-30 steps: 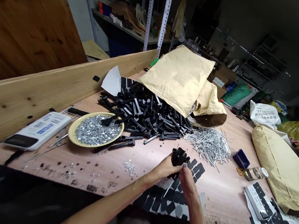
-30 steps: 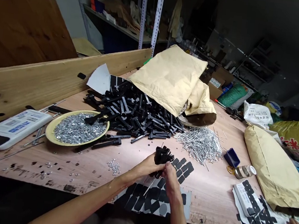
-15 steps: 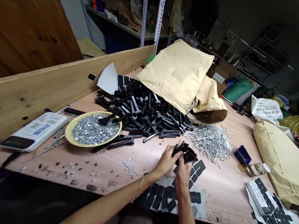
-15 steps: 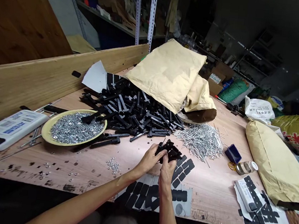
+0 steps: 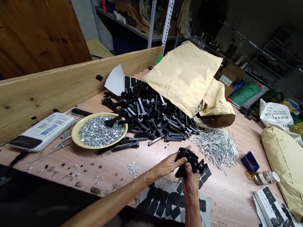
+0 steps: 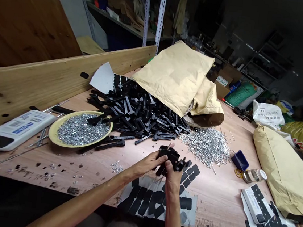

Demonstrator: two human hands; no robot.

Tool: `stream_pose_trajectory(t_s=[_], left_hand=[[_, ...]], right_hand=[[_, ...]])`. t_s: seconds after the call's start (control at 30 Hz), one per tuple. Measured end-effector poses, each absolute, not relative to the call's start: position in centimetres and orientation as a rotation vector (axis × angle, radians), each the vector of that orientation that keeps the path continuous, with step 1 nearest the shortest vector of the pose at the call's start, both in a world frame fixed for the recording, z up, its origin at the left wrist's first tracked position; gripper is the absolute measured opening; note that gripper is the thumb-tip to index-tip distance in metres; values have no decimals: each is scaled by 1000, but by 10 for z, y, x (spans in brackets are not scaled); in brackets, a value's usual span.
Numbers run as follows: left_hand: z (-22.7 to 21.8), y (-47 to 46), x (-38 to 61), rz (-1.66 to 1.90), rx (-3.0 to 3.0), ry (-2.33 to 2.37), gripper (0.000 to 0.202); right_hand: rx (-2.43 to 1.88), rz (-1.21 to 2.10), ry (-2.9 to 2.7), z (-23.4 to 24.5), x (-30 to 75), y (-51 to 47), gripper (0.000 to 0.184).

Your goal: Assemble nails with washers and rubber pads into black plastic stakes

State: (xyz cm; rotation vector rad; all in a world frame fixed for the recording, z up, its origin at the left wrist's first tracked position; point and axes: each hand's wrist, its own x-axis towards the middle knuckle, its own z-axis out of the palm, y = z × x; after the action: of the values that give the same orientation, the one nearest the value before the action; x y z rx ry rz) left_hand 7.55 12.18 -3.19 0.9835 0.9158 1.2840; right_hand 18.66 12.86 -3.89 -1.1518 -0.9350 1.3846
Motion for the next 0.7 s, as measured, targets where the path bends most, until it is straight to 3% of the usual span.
stream_pose_trajectory(t_s=[0.17, 0.43, 0.6, 0.7], left_hand=[[-31, 130, 77, 1305, 1000, 1021, 49], [-23, 126, 66, 1617, 1024, 1415, 19], [-17, 119, 63, 1643, 893, 1468, 46], [-14, 122, 61, 1631, 909, 1452, 50]], right_hand=[[-1188, 1417, -867, -38, 182, 131, 39], [-1202, 1158, -928, -23, 189, 132, 36], [-1383, 880, -997, -33, 198, 128, 37], [-1391, 879, -984, -34, 197, 129, 38]])
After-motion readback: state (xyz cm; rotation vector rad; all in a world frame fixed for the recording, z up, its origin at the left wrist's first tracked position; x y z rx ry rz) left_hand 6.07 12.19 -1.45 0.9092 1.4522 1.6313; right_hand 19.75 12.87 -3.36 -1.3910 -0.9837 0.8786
